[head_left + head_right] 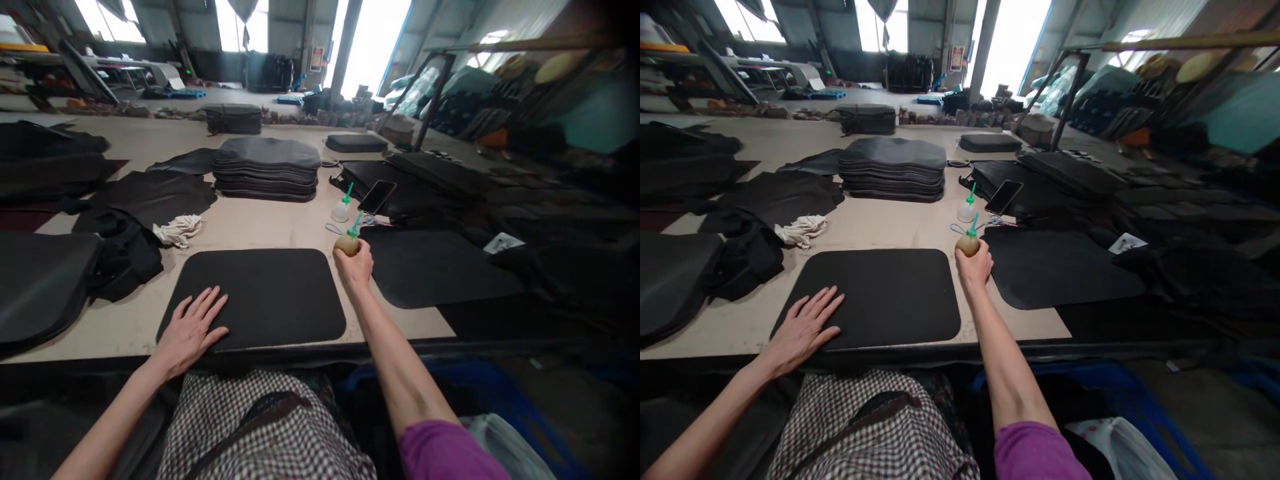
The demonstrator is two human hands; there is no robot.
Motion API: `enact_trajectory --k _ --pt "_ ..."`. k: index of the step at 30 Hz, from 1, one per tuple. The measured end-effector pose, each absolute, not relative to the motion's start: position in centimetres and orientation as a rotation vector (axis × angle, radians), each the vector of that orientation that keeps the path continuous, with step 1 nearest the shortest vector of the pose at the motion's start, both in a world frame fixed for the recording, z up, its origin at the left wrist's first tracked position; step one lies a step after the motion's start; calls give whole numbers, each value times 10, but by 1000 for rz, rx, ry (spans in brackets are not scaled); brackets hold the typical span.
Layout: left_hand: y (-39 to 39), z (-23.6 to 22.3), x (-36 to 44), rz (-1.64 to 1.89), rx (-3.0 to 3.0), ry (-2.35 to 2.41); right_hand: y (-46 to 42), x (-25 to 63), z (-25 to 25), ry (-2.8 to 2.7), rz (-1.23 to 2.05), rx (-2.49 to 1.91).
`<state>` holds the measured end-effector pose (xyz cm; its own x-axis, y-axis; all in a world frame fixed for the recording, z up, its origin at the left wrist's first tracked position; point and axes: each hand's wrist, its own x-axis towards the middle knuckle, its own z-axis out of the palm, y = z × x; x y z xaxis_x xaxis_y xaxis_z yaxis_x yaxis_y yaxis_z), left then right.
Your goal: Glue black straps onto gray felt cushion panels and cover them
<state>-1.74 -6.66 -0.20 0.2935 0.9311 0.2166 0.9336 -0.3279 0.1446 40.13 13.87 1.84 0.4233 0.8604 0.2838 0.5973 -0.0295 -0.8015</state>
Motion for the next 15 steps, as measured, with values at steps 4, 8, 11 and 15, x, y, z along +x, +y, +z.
enact_trajectory --k 4,8,11,15 --pt "-72 10 -11 -321 -2517 -1864 113 387 52 -1232 712 -1373" --pt "-75 21 -9 -203 -2488 -1892 82 361 88 -1178 1407 -813" --pt "-77 26 -9 -181 -2474 -1922 61 327 108 -1346 1543 -822" --pt "-79 34 2 -273 -2502 -1889 44 269 110 -1694 1422 -910"
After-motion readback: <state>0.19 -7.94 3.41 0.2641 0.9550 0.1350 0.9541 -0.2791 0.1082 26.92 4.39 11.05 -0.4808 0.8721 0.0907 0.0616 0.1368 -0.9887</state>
